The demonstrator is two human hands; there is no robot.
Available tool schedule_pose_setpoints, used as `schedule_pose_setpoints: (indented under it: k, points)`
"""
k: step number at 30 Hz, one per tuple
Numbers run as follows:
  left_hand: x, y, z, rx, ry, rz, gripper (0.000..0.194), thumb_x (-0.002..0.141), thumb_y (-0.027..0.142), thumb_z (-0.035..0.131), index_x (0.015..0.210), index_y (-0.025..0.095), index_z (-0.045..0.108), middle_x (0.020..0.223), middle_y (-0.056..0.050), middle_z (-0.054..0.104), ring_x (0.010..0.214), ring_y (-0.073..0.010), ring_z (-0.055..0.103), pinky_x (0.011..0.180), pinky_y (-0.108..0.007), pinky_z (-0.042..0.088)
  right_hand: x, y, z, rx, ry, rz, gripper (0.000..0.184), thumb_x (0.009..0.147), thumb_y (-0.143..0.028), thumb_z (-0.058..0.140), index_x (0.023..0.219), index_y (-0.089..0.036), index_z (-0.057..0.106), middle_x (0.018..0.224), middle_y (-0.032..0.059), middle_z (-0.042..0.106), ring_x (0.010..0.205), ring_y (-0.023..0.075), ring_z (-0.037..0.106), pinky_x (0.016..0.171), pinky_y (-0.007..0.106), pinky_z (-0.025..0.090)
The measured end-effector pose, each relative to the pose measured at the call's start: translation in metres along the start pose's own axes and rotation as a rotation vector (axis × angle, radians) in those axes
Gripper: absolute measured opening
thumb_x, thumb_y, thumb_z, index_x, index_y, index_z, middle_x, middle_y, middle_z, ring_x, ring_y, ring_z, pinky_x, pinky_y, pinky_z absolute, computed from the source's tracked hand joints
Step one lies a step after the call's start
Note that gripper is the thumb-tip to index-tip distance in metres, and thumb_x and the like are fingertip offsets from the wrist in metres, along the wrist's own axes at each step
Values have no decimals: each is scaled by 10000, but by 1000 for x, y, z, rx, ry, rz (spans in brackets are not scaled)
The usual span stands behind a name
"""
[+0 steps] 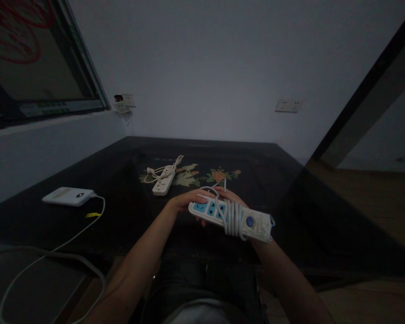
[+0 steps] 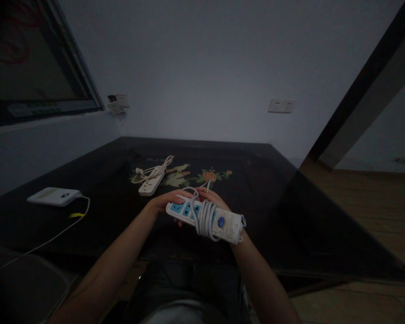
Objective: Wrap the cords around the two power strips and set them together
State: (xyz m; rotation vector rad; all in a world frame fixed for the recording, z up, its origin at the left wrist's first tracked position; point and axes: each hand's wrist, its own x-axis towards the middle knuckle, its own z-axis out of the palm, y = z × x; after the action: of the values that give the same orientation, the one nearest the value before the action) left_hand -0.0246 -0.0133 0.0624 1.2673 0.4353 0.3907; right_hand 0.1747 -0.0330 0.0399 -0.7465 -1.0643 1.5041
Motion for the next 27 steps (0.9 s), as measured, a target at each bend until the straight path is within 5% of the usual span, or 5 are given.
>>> schedule_pose_setpoints:
  k: [7,14,20,27]
  points:
    - [0,5,6,100,-88,-125,463,682,382,707,1060,115,688,807,-105,720,528,-184,651,381,-204,431,0,-7,4,89,-153,193,403,724,-333,727,1096,-219,620,879,27,726,724,180,691,651,302,559]
    - [4,4,9,129,-119,-157,427,714,373,697,1062,125,694,756,-86,719,501,-178,647,372,-203,430,4,-4,0,37,-186,175,278,661,-252,780,900,-160,670,801,49,744,673,148,686,627,245,533]
    - [-1,5,-1,98,3,-125,463,758,379,661,1148,131,651,874,-119,732,544,-183,675,394,-195,456,14,-24,-31,106,114,-139,212,657,-219,766,843,-167,679,752,36,733,697,120,662,635,199,499]
    - [2,7,-16,-173,495,136,373,848,274,562,1165,87,623,851,-176,718,573,-228,692,405,-235,484,24,-41,-65,141,586,-551,194,685,-212,723,865,-162,671,628,-29,628,549,64,548,501,163,408]
